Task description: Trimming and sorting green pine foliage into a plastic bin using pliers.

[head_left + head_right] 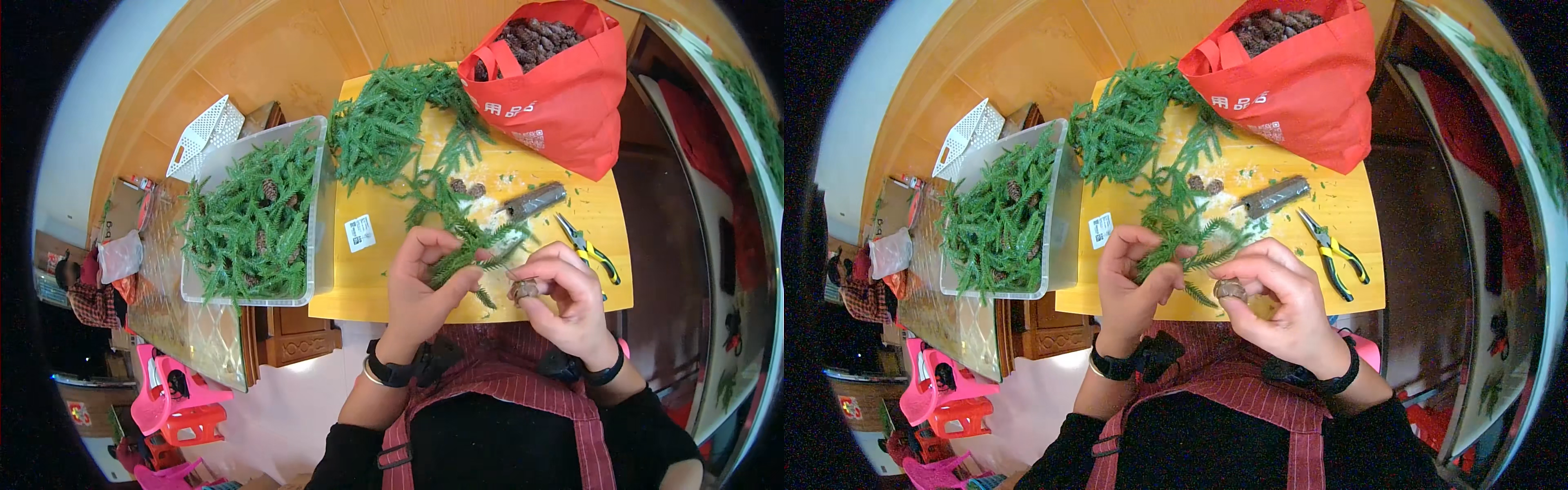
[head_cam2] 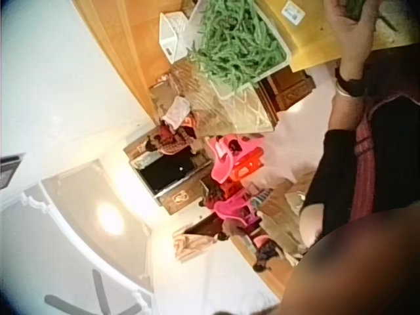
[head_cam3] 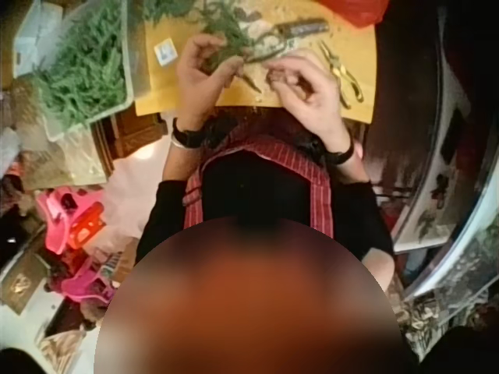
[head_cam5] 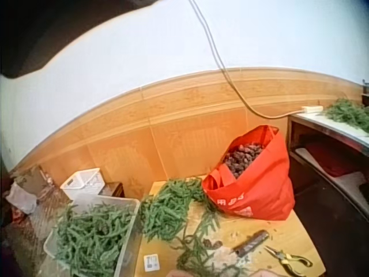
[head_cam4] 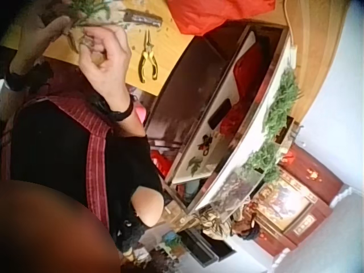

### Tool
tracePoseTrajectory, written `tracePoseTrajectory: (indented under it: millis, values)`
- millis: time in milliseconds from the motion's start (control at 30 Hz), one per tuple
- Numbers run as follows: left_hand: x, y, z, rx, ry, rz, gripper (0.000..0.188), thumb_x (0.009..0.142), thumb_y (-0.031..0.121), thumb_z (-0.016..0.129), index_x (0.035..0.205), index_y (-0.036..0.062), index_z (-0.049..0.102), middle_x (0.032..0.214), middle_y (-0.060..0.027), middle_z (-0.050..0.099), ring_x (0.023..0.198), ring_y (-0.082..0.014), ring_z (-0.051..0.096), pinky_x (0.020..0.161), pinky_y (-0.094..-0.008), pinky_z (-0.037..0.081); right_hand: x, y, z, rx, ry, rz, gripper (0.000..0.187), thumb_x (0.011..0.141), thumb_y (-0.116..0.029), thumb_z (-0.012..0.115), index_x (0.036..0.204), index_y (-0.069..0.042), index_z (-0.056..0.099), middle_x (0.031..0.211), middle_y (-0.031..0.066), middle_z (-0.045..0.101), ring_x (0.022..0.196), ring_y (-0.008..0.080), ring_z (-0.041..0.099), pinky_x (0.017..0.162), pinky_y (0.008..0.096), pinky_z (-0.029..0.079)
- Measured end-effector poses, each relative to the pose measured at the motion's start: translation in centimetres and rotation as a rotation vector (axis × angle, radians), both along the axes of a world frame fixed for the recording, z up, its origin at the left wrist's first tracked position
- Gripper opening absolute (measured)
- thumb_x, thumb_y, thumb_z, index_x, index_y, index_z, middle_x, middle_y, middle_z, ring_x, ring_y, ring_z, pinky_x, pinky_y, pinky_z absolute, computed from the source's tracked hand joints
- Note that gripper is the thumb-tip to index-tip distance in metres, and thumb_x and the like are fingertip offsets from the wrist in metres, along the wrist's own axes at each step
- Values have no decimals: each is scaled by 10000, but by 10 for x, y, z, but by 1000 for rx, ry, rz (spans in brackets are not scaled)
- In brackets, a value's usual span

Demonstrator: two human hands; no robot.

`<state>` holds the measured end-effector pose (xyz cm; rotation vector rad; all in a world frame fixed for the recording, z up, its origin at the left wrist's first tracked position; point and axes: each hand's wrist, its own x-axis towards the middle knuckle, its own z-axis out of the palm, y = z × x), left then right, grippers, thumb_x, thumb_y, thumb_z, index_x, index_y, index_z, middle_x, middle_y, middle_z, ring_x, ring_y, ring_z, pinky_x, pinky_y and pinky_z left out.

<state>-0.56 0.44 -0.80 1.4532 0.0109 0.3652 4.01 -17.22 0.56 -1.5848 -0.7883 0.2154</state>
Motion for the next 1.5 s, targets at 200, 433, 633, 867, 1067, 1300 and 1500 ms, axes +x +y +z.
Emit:
tracePoseTrajectory:
  millis: [200, 433, 633, 867, 1067, 1300, 1500]
  values:
    - [-3, -1, 3, -125, 40, 8, 234, 777, -39, 541, 973, 25, 431, 833, -129, 615, 580, -88, 555, 440, -156, 383, -2, 5, -1, -54, -125, -69, 271, 632, 43, 602, 896, -16, 618, 813, 58, 532, 692, 113, 508, 620, 209, 413]
    - [-7, 0, 0, -83, -20, -37, 226, 760, -63, 587, 958, -19, 488, 910, -106, 567, 758, -114, 559, 644, -217, 473, -3, 11, -4, -76, -157, -138, 279, 622, 45, 615, 894, -19, 617, 843, 79, 563, 655, 133, 517, 605, 228, 427]
    - [-3, 4, -6, 22, -98, -41, 194, 704, -60, 642, 862, -10, 541, 940, -106, 516, 800, -127, 538, 667, -228, 485, -2, 14, -11, -5, -177, -149, 256, 657, 90, 610, 896, 9, 563, 861, 92, 562, 677, 122, 522, 619, 225, 434]
    - [-2, 1, -4, 1, -89, -77, 179, 698, -57, 650, 842, -21, 550, 924, -93, 487, 771, -138, 544, 594, -225, 510, -6, 17, -19, 57, -173, -200, 319, 685, 88, 635, 948, 1, 478, 916, 106, 552, 728, 105, 523, 670, 226, 439]
    - [-2, 0, 1, -40, -82, -110, 148, 732, -68, 615, 859, -39, 545, 953, -100, 478, 733, -139, 580, 574, -222, 525, -7, 17, -19, 73, -97, -189, 361, 680, 88, 648, 965, -6, 447, 935, 113, 551, 764, 108, 525, 700, 228, 444]
    - [-2, -3, 0, 8, -106, -94, 135, 758, -60, 593, 884, -49, 546, 963, -108, 485, 733, -141, 592, 551, -214, 526, -5, 18, -18, 43, -138, -223, 350, 671, 72, 670, 969, 2, 499, 919, 96, 563, 728, 113, 546, 659, 231, 458]
    - [-2, -4, -2, 25, -130, -76, 152, 756, -55, 600, 898, -35, 552, 950, -107, 494, 734, -144, 590, 545, -219, 534, 0, 18, -13, 24, -247, -243, 358, 663, 35, 690, 972, -4, 515, 886, 88, 587, 714, 117, 564, 605, 223, 454]
